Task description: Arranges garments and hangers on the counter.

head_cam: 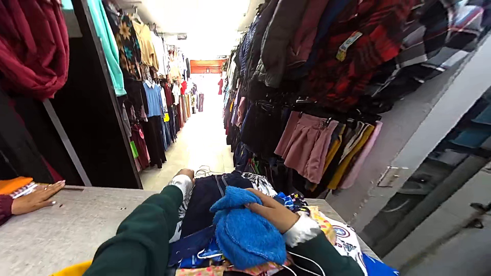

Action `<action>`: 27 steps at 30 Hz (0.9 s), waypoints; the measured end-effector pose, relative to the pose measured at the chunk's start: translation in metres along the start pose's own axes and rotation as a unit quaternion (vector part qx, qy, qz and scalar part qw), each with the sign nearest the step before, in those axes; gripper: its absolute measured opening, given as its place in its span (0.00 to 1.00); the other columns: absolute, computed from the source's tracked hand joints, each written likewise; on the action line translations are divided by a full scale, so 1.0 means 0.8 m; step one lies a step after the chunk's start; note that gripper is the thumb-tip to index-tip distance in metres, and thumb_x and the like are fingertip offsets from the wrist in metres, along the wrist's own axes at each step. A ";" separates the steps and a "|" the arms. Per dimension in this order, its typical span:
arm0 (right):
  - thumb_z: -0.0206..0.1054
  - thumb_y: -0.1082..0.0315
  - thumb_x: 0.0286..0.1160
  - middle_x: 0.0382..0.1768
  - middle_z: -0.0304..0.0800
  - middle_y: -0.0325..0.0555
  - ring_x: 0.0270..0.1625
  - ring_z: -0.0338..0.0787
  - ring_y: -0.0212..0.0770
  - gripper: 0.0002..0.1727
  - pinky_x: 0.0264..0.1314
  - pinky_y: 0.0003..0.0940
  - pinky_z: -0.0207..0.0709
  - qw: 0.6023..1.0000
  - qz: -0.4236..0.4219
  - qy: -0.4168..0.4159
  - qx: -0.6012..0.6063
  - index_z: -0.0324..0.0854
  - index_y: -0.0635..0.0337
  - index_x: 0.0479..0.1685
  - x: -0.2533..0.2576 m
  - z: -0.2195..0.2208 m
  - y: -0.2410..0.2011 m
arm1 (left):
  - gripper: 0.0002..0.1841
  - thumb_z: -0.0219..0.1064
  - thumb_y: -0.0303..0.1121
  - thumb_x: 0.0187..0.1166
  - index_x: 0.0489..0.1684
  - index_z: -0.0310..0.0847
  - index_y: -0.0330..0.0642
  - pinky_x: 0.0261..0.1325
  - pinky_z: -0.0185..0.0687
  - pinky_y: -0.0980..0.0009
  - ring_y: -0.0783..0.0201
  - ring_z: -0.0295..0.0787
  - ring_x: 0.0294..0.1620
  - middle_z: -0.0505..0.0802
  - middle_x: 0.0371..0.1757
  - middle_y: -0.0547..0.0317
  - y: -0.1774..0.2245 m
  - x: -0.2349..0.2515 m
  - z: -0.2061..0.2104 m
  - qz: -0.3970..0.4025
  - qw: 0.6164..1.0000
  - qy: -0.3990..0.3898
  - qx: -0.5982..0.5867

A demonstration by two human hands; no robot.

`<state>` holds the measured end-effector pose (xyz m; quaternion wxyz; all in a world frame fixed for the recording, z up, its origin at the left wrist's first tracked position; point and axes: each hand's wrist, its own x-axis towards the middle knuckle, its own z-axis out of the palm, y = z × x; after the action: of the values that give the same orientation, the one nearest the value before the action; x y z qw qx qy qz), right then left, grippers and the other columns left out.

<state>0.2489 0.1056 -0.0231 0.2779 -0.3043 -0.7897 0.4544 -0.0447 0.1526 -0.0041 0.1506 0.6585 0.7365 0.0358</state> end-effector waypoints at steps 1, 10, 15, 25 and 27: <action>0.58 0.64 0.83 0.61 0.87 0.46 0.63 0.86 0.28 0.21 0.72 0.31 0.77 1.000 -0.004 -0.003 0.003 0.76 0.63 0.71 0.001 -0.001 -0.002 | 0.21 0.60 0.37 0.89 0.68 0.81 0.27 0.80 0.68 0.38 0.35 0.77 0.78 0.84 0.71 0.28 0.003 0.009 0.006 -0.022 0.999 0.025 -0.008; 0.58 0.62 0.84 0.59 0.88 0.45 0.61 0.86 0.28 0.21 0.69 0.31 0.78 1.000 0.001 -0.006 0.020 0.76 0.62 0.71 0.003 -0.001 -0.002 | 0.35 0.69 0.55 0.80 0.73 0.78 0.30 0.82 0.64 0.37 0.35 0.69 0.84 0.76 0.80 0.30 0.015 0.001 0.011 -0.094 0.994 0.049 -0.036; 0.59 0.62 0.84 0.58 0.88 0.44 0.60 0.87 0.28 0.21 0.69 0.31 0.78 1.000 -0.002 -0.007 0.022 0.76 0.61 0.71 0.003 -0.001 0.000 | 0.35 0.69 0.55 0.80 0.73 0.78 0.32 0.81 0.64 0.36 0.35 0.69 0.84 0.76 0.79 0.29 -0.001 0.002 0.016 -0.107 0.992 0.049 -0.055; 0.51 0.64 0.90 0.63 0.86 0.50 0.64 0.86 0.34 0.20 0.71 0.34 0.78 0.985 0.018 0.151 0.087 0.75 0.64 0.73 0.004 -0.007 0.010 | 0.30 0.74 0.50 0.78 0.62 0.82 0.27 0.79 0.67 0.42 0.35 0.73 0.79 0.78 0.73 0.26 0.010 -0.023 -0.001 -0.084 0.987 0.057 -0.127; 0.49 0.62 0.93 0.57 0.89 0.50 0.58 0.90 0.36 0.21 0.63 0.37 0.84 0.958 0.037 0.226 0.172 0.73 0.62 0.75 0.005 -0.007 0.005 | 0.24 0.74 0.41 0.79 0.56 0.82 0.25 0.73 0.71 0.38 0.33 0.81 0.69 0.85 0.62 0.25 0.012 -0.040 -0.005 -0.025 0.981 0.109 -0.161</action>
<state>0.2509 0.1129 -0.0234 0.4803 -0.3763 -0.6044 0.5123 -0.0335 0.1228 0.0076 0.1742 0.5992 0.7493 0.2217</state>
